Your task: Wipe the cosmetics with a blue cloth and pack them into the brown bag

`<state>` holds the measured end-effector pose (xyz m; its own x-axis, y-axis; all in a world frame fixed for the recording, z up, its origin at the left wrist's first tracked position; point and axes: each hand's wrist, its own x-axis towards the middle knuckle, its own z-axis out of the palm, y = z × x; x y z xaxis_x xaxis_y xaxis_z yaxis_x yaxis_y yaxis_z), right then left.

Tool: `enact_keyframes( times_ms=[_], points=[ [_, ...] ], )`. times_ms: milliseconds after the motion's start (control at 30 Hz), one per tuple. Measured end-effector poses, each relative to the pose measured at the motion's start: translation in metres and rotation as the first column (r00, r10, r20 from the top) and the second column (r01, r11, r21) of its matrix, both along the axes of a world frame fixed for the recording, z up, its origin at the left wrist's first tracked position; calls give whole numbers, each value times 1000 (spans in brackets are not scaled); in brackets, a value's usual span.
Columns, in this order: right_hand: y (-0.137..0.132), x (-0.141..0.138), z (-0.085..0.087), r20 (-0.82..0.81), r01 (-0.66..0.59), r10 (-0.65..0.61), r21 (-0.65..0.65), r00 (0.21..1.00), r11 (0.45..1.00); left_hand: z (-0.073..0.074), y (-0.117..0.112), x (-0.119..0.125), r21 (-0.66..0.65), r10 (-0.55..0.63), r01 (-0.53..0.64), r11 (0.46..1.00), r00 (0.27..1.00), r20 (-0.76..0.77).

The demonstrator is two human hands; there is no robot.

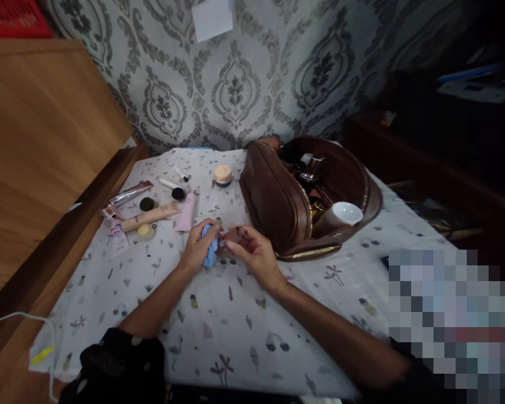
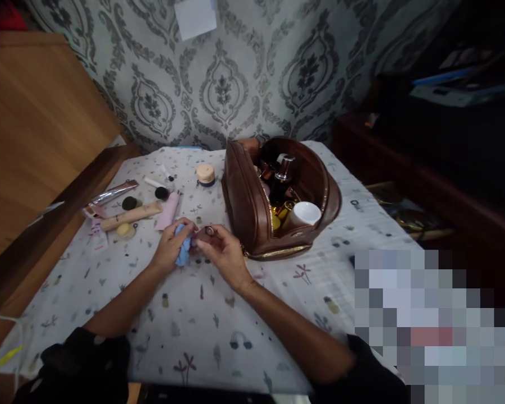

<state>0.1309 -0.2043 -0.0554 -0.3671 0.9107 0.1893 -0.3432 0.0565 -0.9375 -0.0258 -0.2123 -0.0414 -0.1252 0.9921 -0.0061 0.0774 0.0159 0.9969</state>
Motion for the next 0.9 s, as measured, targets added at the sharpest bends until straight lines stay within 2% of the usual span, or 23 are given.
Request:
enact_keyframes(
  times_ms=[100,200,267,333,433,500,567,733,900],
  points=[
    [2,1,1,24,21,-22,21,999,1000,1,0,-1,11,-29,30,1000,999,-41],
    [3,2,1,86,51,-51,10,995,999,7,-1,-1,61,47,-40,997,992,-115],
    [3,2,1,116,54,-52,-16,992,998,12,-3,0,60,94,-88,994,990,-101],
    [2,2,2,139,22,-18,-30,990,999,17,-7,2,72,133,-128,989,989,-70],
    [0,1,5,143,-62,67,-36,987,997,23,-14,7,216,165,-138,967,980,-112],
    [-2,2,7,129,-102,105,-34,986,994,23,-18,9,292,123,-66,954,976,-181],
    [-2,2,8,111,-121,123,-28,986,992,22,-21,11,298,63,4,955,975,-215],
    [2,1,2,37,-84,87,-74,996,994,22,-18,8,201,-44,70,977,990,-132],
    [4,-2,-2,-30,-34,29,-160,999,986,33,-13,-5,125,-225,246,961,961,-158]
  ],
)
